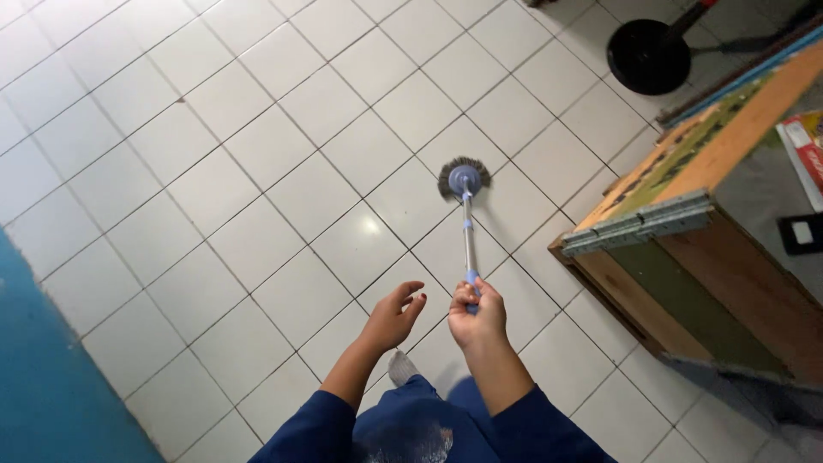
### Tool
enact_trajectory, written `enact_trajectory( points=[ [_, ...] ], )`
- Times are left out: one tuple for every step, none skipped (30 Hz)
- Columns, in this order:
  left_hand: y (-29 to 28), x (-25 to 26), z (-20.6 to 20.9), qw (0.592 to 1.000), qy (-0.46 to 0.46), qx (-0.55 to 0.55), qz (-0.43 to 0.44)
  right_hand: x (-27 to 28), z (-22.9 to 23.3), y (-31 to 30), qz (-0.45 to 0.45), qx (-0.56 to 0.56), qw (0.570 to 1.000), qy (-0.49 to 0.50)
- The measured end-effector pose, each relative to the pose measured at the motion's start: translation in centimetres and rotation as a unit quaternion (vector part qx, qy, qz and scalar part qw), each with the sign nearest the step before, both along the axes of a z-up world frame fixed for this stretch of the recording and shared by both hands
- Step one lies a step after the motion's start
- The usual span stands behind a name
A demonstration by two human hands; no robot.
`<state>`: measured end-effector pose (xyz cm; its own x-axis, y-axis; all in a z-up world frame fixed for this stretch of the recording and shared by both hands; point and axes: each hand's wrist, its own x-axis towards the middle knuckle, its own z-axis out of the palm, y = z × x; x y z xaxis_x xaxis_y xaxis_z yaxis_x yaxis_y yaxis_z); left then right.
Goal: The recorder is mopping a white tiled floor with a mop.
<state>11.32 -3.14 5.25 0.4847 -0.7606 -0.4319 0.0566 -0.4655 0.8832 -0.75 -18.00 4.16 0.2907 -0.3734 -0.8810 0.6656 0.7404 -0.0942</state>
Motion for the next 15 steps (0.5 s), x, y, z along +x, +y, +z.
enact_trajectory(
  points=[
    [-0.5,0.2,0.0,1.000,0.002,-0.001,-0.007,-0.2,0.0,0.0,-0.007,-0.001,1.000,0.002],
    [-1.0,0.5,0.0,1.000,0.000,-0.007,-0.010,-0.2,0.1,-0.1,-0.011,0.006,1.000,-0.019],
    [-1.7,0.8,-0.1,1.000,-0.002,-0.013,-0.014,-0.2,0.1,-0.2,-0.015,0.012,0.999,-0.040],
    [-2.4,1.0,0.3,1.000,-0.002,-0.014,-0.018,-0.4,-0.9,-0.8,-0.019,0.011,0.999,-0.040],
    [-3.1,1.3,0.6,1.000,-0.009,-0.010,-0.026,-0.5,-1.9,-1.4,-0.009,0.013,0.998,-0.059],
    [-3.5,1.7,1.0,0.999,-0.015,-0.003,-0.031,-0.4,-3.0,-1.8,0.003,0.018,0.997,-0.078],
    [-3.8,1.9,0.4,0.999,-0.014,-0.002,-0.033,-0.1,-3.3,-2.3,0.001,0.018,0.997,-0.077],
    [-4.2,2.4,-0.1,0.999,-0.021,-0.011,-0.040,0.5,-3.6,-3.0,0.008,0.021,0.996,-0.090],
    [-4.7,2.9,-0.5,0.998,-0.027,-0.020,-0.047,1.2,-4.0,-3.8,0.014,0.024,0.994,-0.103],
    [-4.9,3.7,-0.6,0.998,-0.029,-0.019,-0.048,1.9,-4.9,-4.9,0.013,0.025,0.994,-0.105],
    [-5.3,4.5,-0.6,0.998,-0.031,-0.014,-0.058,2.6,-5.9,-6.1,0.013,0.020,0.995,-0.101],
    [-5.9,5.5,-0.6,0.997,-0.033,-0.009,-0.068,3.4,-6.8,-7.6,0.013,0.015,0.995,-0.098],
    [-6.2,6.5,-1.0,0.997,-0.036,-0.008,-0.070,4.4,-8.1,-9.2,0.012,0.014,0.995,-0.101],
    [-6.5,7.6,-1.4,0.997,-0.033,0.001,-0.067,5.4,-9.3,-11.0,0.007,0.011,0.994,-0.108],
    [-7.0,8.7,-1.8,0.998,-0.029,0.010,-0.063,6.4,-10.5,-12.7,0.002,0.007,0.993,-0.115]
  ],
)
